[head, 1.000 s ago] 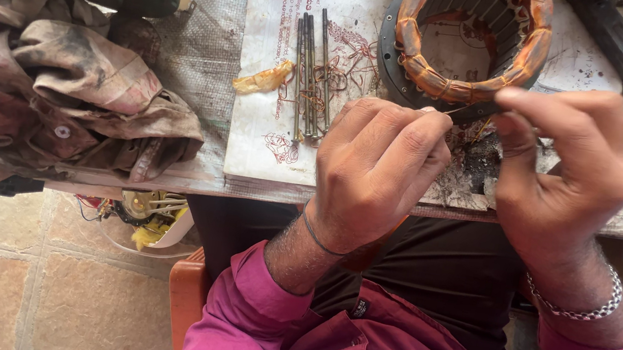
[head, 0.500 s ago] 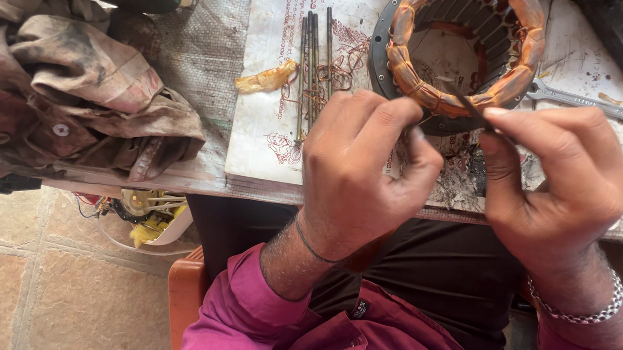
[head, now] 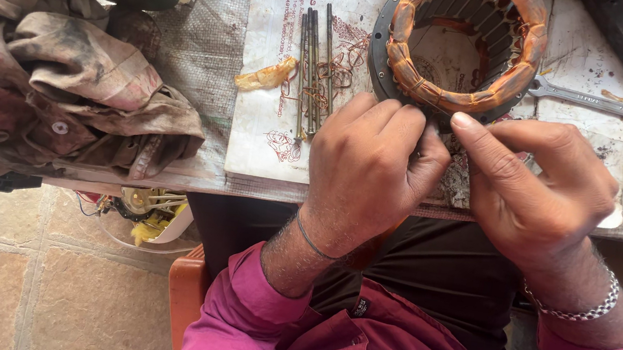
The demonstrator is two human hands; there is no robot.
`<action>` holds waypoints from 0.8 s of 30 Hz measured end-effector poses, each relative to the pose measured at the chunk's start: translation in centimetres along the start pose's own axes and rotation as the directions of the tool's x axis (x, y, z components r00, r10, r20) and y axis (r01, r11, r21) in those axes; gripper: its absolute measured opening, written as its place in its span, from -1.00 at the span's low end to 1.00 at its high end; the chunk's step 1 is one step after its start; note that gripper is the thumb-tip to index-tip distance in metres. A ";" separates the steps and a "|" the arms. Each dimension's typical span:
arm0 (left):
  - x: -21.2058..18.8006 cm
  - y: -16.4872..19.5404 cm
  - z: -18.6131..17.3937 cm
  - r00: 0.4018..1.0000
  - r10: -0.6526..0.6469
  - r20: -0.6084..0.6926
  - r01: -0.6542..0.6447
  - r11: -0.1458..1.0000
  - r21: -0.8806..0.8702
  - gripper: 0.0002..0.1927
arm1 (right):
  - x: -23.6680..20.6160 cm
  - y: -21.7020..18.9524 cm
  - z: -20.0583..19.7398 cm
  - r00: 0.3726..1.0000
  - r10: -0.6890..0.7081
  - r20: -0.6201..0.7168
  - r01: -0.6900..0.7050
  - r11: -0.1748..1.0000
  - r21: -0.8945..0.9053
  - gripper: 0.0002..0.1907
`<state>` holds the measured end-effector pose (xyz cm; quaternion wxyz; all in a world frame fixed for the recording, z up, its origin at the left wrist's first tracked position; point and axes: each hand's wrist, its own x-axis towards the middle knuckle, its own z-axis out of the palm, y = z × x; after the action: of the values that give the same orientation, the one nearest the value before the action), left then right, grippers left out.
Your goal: The person sits at a workbench holding an electric motor stator and uses a small flat blade to trim and scrape the orange insulation lining the stator slots, working around the rim slot by slot and pressing the lining down with their fingers as they go.
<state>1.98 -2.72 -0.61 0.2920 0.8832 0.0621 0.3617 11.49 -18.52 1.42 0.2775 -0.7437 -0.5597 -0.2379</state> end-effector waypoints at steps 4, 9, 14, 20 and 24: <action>-0.1 -0.2 0.1 1.000 0.007 -0.005 -0.007 0.999 -0.042 -0.79 | 0.3 -0.2 -0.1 0.999 -0.005 0.033 0.005 1.000 0.002 -0.53; 0.0 -0.2 0.1 1.000 -0.018 -0.005 0.018 0.997 -0.074 -0.77 | -0.1 -0.2 0.0 0.999 0.038 -0.003 -0.038 0.999 -0.006 -0.62; 0.1 0.3 -0.1 0.996 0.011 -0.083 -0.010 1.000 0.009 -0.79 | -0.6 0.1 0.3 0.998 0.056 -0.005 -0.055 0.998 0.013 -0.64; -0.3 0.8 -0.2 0.985 0.017 -0.174 -0.005 0.998 0.066 -0.82 | -1.3 0.4 0.3 0.998 0.055 -0.022 -0.054 0.998 0.022 -0.69; -0.3 0.6 0.2 0.988 0.010 -0.154 -0.005 0.999 0.032 -0.82 | -1.7 0.7 0.2 0.992 0.096 -0.082 -0.093 0.995 0.045 -0.74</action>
<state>1.79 -3.41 -0.55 0.2712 0.8572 0.0870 0.4290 11.76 -19.76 0.03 0.3270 -0.7529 -0.5165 -0.2439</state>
